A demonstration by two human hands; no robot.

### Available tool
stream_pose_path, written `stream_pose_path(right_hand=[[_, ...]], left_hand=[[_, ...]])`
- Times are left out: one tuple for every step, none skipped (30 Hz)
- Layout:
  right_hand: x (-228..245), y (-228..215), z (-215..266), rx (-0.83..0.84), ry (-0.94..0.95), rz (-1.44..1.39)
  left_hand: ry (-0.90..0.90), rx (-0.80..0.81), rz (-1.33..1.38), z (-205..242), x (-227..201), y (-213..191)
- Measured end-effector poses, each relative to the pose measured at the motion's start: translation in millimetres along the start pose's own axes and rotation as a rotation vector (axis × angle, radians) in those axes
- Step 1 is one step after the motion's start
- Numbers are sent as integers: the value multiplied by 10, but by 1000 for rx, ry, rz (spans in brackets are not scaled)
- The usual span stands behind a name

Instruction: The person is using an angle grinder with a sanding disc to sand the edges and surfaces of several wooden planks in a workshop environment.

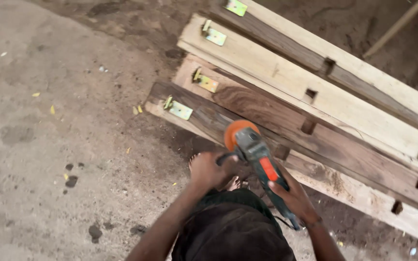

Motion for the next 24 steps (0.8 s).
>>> stream_pose_path(right_hand=[[91,78,-124,9,-84,59],[220,139,-217,21,-93,63],[398,209,-303,42,-198,66],[572,265,-379,63,-301,71],[585,306,-455,75,-310,77],[588,332,-526,73,-306,87],[587,354,-604,72,-301,97],[716,386,-590,76,-298,102],[791,411,-593,88,-190,87],[867,434,-594,95,-83,69],[867,422,-594,93,-81,72],[895,415,-596,86,-145,79],[920,398,-596,79,-210,86],[808,360,-617,68,-203,82],[740,321,-624,69,-298,134],[661,289,-612,63,-392,183],[673,249,-521,45,-382,177],[683,217,-453,56,-359,146],[690,183,-385,66,-336,115],[656,144,-328,47,-326,105],[578,108,-284,39,-235,118],[487,59,-220,33,-141,130],[453,21,-160,15,-128,121],[419,-22,-93,-6,-115,132]], left_hand=[[-85,-21,-15,11,73,-171],[-93,-35,-13,-10,161,-251],[-42,-123,-3,-32,220,-370],[10,-210,7,-51,273,-477],[3,-224,10,-56,310,-554],[6,-252,22,-65,337,-631],[10,-281,33,-79,365,-703],[5,-281,39,-73,374,-743],[-21,-267,41,-74,389,-769],[-42,-252,40,-91,394,-803],[-41,-250,43,-98,401,-801],[-39,-256,52,-105,409,-806],[-36,-262,60,-115,410,-802],[-29,-250,59,-105,408,-757],[-27,-256,65,-96,400,-713],[-20,-257,69,-93,385,-671],[-7,-241,64,-83,371,-589],[30,-267,66,-76,344,-534],[68,-292,68,-67,316,-474],[80,-274,62,-69,263,-433],[72,-245,83,-75,222,-380],[61,-214,107,-73,175,-306],[73,-193,103,-86,123,-247],[7,-114,93,-103,106,-151]])
Point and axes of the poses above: each hand's wrist, its own z-axis away from the middle knuckle, its own y-axis out of the palm, x = y × z, the point moved 5 cm from there along -z, towards the middle knuckle, and after that the axes turned 2 degrees about -z, right-handed, at the moved point
